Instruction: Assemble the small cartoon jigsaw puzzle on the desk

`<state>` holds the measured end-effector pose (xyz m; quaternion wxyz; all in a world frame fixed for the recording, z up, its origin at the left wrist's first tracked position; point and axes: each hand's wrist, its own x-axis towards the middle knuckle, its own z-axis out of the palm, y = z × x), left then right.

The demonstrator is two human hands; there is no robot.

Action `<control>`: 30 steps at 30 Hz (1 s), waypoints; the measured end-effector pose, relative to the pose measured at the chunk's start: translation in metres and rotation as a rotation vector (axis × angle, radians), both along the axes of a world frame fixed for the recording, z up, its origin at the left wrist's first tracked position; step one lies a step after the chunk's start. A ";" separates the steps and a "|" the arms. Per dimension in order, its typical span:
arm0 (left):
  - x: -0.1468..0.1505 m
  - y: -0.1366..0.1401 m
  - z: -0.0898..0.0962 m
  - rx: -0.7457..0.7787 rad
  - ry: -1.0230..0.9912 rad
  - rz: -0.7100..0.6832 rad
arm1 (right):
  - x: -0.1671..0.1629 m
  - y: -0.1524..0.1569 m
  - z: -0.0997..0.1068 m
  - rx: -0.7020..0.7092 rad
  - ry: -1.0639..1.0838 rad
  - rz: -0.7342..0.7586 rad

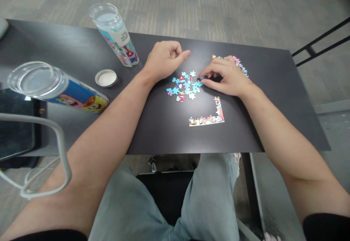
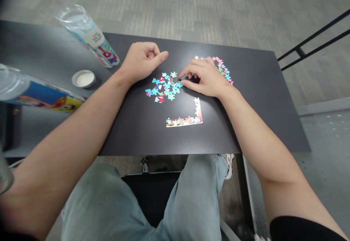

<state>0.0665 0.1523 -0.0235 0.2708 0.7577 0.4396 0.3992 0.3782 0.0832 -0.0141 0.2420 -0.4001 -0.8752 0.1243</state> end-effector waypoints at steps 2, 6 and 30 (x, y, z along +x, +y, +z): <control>0.000 0.002 0.000 -0.012 -0.044 0.010 | 0.000 -0.001 0.001 0.000 -0.009 0.019; 0.002 0.005 -0.001 -0.029 -0.091 0.008 | 0.001 -0.002 0.004 -0.024 -0.051 0.056; 0.010 0.008 0.007 -0.016 0.114 0.085 | 0.010 0.001 0.011 -0.138 -0.077 -0.016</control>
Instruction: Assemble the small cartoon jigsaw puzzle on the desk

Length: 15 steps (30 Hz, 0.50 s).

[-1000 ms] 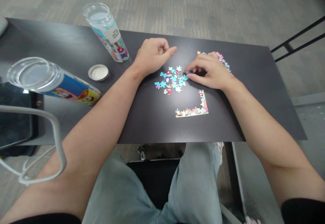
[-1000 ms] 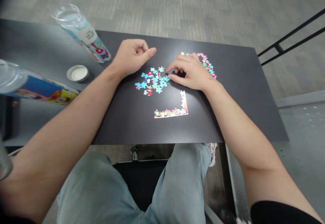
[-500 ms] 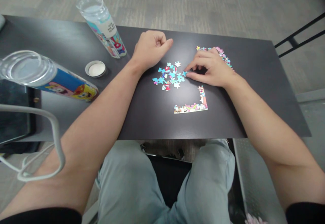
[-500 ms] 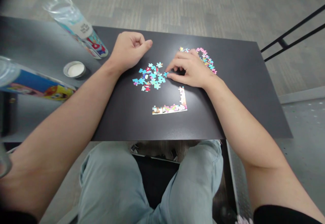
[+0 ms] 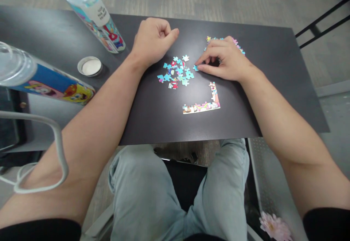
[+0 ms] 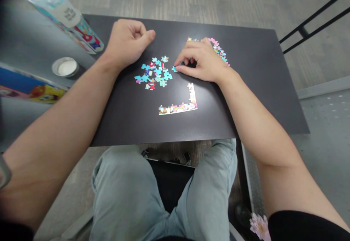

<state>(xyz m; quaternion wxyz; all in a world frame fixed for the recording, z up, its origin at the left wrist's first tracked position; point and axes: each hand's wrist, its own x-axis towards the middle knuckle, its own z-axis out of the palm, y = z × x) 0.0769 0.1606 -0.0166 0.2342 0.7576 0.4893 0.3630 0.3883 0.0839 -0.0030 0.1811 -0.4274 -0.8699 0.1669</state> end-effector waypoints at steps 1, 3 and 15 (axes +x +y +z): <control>0.000 0.000 0.000 -0.011 0.006 0.002 | 0.000 0.001 -0.001 0.005 -0.001 0.000; -0.002 0.000 0.002 -0.027 0.013 0.015 | 0.001 0.002 -0.002 0.010 0.006 0.004; -0.010 -0.001 0.005 -0.041 0.028 -0.053 | -0.004 0.002 -0.011 0.087 0.108 0.049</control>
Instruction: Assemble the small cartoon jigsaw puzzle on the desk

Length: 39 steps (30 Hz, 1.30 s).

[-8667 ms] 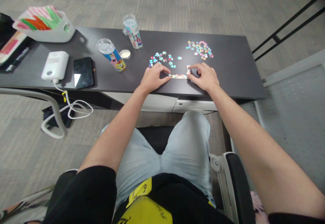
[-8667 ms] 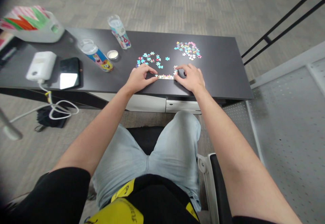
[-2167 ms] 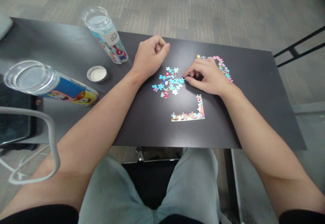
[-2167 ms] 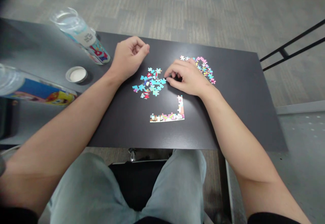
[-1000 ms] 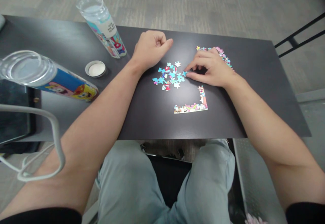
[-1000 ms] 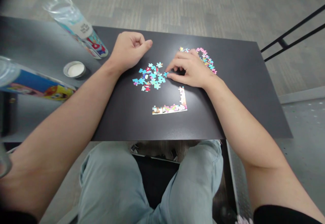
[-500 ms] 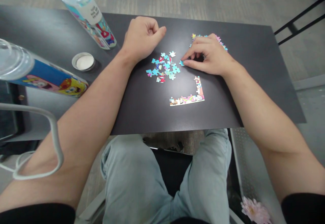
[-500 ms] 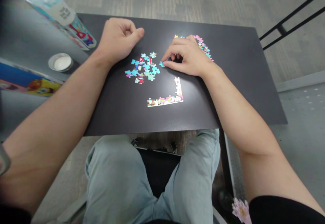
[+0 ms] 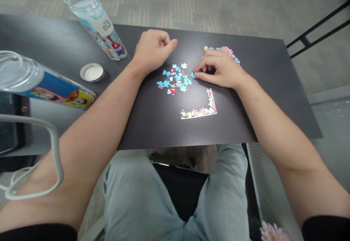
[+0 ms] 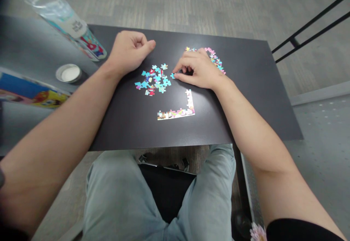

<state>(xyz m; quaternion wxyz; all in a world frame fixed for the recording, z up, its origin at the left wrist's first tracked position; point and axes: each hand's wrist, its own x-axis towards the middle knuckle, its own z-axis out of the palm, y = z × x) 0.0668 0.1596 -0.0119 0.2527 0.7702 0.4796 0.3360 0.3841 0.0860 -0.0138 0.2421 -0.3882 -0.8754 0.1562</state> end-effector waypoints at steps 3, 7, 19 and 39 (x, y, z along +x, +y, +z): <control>0.000 0.003 -0.003 0.023 -0.057 -0.018 | -0.001 -0.002 -0.002 0.022 0.003 -0.012; 0.000 0.001 -0.002 0.030 -0.120 -0.019 | -0.002 -0.003 -0.002 0.035 -0.030 -0.050; 0.003 -0.005 0.000 -0.007 -0.150 0.015 | -0.044 -0.010 0.006 0.056 -0.185 -0.249; 0.005 -0.005 0.001 0.012 -0.106 0.051 | -0.038 0.001 -0.001 -0.141 0.033 -0.272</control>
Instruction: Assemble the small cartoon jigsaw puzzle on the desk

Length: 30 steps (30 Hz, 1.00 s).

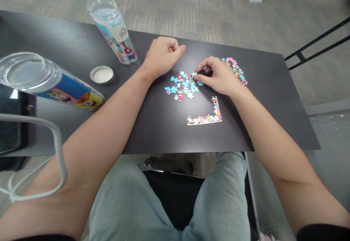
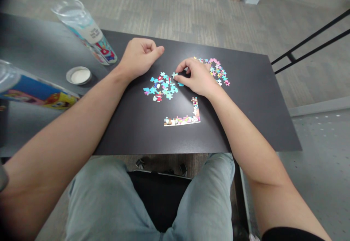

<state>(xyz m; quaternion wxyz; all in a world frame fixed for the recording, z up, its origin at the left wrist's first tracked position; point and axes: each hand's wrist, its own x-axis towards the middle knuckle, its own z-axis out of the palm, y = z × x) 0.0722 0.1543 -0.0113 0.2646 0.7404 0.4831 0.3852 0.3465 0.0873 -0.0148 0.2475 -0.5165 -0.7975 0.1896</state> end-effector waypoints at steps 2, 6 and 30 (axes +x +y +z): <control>0.000 0.003 -0.002 0.007 -0.018 -0.007 | 0.002 0.002 -0.003 -0.001 0.069 0.035; -0.002 0.008 -0.004 0.004 -0.021 -0.035 | -0.001 -0.003 0.007 -0.053 0.190 0.145; 0.014 0.006 0.012 0.043 0.037 0.012 | -0.045 -0.073 0.047 -0.406 0.108 0.572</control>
